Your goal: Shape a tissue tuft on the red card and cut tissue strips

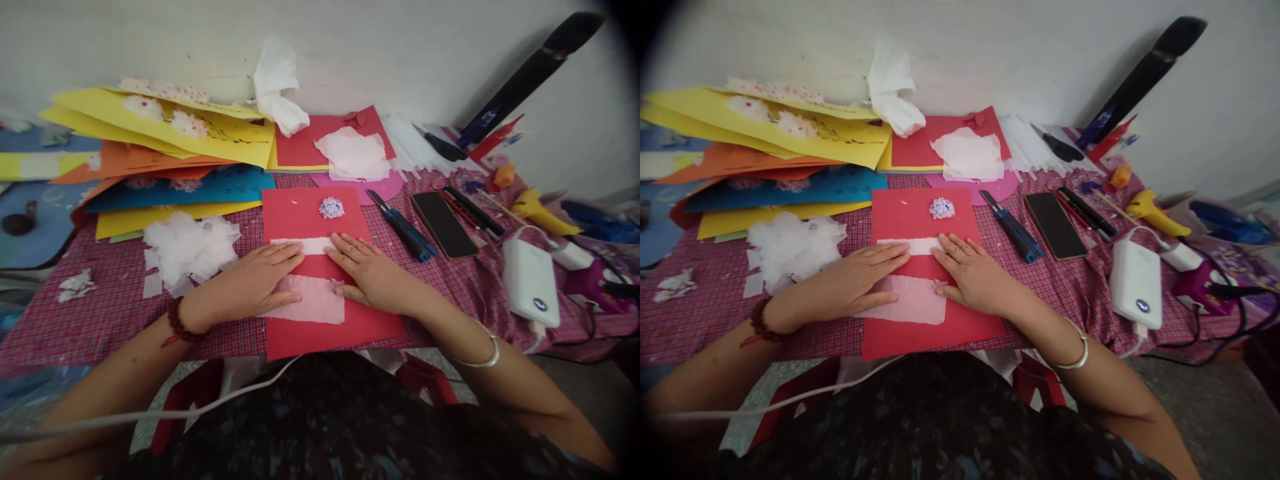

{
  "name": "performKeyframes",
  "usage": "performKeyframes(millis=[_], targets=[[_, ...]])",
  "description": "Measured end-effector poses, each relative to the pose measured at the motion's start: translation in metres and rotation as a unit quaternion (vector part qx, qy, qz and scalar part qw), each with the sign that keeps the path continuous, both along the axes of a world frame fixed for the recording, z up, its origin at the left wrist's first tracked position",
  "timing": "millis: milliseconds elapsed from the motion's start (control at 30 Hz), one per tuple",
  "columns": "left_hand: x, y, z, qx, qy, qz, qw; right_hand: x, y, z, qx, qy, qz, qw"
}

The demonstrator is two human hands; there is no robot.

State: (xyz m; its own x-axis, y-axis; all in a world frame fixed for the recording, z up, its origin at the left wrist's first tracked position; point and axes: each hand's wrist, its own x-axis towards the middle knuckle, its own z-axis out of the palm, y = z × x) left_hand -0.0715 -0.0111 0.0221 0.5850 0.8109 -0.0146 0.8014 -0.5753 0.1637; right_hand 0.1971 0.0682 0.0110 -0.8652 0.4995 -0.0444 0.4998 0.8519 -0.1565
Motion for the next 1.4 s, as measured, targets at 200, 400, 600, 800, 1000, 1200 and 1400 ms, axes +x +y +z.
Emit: performKeyframes(millis=[200,400,600,800,1000,1200,1400], targets=[[-0.008,-0.025,0.003,0.0,0.032,0.049,0.998,0.005,0.008,0.001,-0.043,0.026,-0.006,0.999],[0.02,-0.073,0.003,0.142,0.035,-0.002,0.989,0.002,0.005,0.015,-0.071,0.211,0.01,0.975],[0.048,-0.071,0.006,0.157,0.098,-0.039,0.982,-0.008,-0.039,0.023,-0.142,0.268,0.055,0.951],[0.05,-0.045,0.003,0.125,0.021,0.023,0.992,-0.003,-0.072,0.005,-0.129,0.186,0.031,0.974],[0.047,-0.04,0.009,0.015,-0.067,0.109,0.992,-0.014,-0.07,-0.004,-0.042,0.171,-0.024,0.984],[0.064,-0.065,0.007,0.141,0.029,0.09,0.985,-0.005,-0.072,-0.007,0.015,0.195,-0.032,0.98],[0.069,-0.083,-0.007,0.178,0.001,0.071,0.981,0.03,-0.079,-0.007,0.008,0.227,-0.065,0.972]])
